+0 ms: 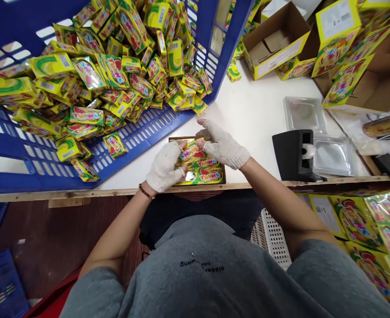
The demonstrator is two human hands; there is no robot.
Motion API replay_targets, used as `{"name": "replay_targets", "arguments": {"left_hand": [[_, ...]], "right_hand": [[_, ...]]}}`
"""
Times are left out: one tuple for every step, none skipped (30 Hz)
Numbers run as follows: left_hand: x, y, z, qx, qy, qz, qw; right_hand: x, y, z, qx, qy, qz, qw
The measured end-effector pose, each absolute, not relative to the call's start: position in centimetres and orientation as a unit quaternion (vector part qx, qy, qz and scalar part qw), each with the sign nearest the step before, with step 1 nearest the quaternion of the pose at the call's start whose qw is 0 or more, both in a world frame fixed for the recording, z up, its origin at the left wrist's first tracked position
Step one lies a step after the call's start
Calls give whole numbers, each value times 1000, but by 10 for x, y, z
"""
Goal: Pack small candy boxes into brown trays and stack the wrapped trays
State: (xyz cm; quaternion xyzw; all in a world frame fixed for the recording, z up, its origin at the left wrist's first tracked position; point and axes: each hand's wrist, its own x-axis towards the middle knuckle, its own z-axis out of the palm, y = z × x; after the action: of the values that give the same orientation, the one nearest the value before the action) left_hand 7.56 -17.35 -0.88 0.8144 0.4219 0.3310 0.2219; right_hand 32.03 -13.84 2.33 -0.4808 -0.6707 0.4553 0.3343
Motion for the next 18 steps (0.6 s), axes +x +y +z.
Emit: {"name": "replay_targets", "arguments": {"left_hand": [[83, -174, -9, 812, 418, 343, 220], [91, -175, -10, 797, 429, 364, 221], [99, -176, -12, 775, 447, 386, 222], [106, -178, -14, 753, 467, 404, 226], [112, -180, -16, 735, 484, 413, 234], [118, -182, -18, 727, 493, 411, 244], [122, -185, -20, 727, 495, 402, 254], [125, -186, -21, 735, 489, 392, 260], [125, -187, -21, 745, 481, 381, 261], [123, -186, -21, 755, 475, 373, 255], [117, -183, -20, 764, 474, 367, 240], [109, -178, -20, 767, 483, 361, 217], [97, -172, -19, 764, 507, 351, 189], [82, -164, -18, 749, 549, 336, 156], [65, -156, -18, 724, 600, 317, 123], [47, -148, -19, 687, 658, 295, 90], [28, -140, -21, 640, 717, 268, 61], [10, -132, -24, 606, 749, 264, 48]], "right_hand": [[322, -138, 25, -481, -649, 486, 334], [323, -139, 26, -481, -627, 514, 335], [323, -142, 27, -479, -606, 539, 337], [324, -145, 27, -475, -589, 559, 339], [324, -149, 26, -469, -578, 574, 341], [324, -153, 25, -463, -573, 582, 344], [326, -155, 23, -459, -573, 584, 346], [329, -157, 21, -458, -578, 580, 345], [333, -157, 20, -461, -590, 569, 342], [339, -155, 19, -465, -607, 550, 336], [346, -152, 18, -471, -630, 525, 324], [353, -147, 18, -479, -660, 493, 302], [359, -142, 19, -488, -693, 457, 268], [363, -137, 20, -498, -728, 417, 219], [364, -133, 22, -505, -761, 376, 157], [363, -131, 23, -507, -790, 335, 86], [358, -131, 25, -505, -811, 295, 12], [352, -132, 27, -500, -825, 257, -54]]}}
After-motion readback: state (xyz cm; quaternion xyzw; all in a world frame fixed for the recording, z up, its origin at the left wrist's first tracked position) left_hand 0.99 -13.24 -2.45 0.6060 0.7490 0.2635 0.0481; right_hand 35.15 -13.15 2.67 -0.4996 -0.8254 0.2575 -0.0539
